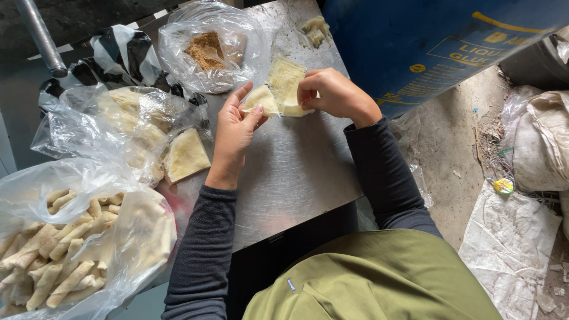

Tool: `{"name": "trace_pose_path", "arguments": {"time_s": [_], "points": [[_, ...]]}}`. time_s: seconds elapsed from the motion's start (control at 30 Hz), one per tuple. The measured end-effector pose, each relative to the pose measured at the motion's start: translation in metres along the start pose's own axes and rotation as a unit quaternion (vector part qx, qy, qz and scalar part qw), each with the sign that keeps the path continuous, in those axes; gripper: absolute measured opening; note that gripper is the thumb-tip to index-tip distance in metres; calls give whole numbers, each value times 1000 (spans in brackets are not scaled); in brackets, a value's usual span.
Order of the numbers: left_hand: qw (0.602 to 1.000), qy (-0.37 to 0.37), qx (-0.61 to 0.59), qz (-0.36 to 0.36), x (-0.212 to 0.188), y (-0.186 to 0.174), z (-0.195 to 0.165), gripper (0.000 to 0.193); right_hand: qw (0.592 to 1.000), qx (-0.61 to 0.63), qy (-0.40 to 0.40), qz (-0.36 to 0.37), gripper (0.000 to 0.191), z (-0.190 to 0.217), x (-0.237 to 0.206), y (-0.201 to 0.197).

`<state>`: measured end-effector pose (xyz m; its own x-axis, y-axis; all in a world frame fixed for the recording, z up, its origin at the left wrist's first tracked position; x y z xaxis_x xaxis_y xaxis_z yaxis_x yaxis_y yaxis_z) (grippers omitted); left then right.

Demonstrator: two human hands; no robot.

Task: The person sits at a metal table and rolls thin pieces of dough by hand into tight cylinders, placing each finished roll into a large plastic bag filled with similar rolls. They occasionally press and flatten a dough sheet on the table before tearing off pieces to roll.

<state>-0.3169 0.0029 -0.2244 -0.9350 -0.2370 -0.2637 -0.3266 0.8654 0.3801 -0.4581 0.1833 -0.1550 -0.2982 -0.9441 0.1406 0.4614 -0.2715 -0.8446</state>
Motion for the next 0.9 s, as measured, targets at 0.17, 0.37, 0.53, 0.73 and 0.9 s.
{"name": "trace_pose_path", "arguments": {"time_s": [0.17, 0.37, 0.53, 0.73, 0.9], "points": [[1000, 6, -8, 5, 0, 1, -1, 59, 999, 37, -3, 39, 12, 9, 3, 2], [1000, 1, -8, 4, 1, 0, -1, 60, 996, 48, 8, 75, 11, 7, 4, 5], [1000, -3, 0, 2, 1, 0, -1, 60, 995, 55, 7, 85, 13, 5, 4, 7], [1000, -7, 1, 4, 2, 1, 3, 61, 991, 69, 35, 105, 19, 10, 5, 5], [999, -5, 32, 3, 6, 3, 15, 59, 991, 110, -78, -16, 41, 23, 9, 3]]}}
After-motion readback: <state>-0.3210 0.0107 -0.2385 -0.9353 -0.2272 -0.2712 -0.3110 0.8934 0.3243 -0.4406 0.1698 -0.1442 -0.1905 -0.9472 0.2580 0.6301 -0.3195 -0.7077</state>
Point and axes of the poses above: each hand's wrist, its own x-axis towards the middle knuckle, its own y-axis out of the palm, z = x × y, the point moved 2 cm from there along x, towards the middle knuckle, and after that the axes turned 12 degrees about -y, right-handed, at the moved point
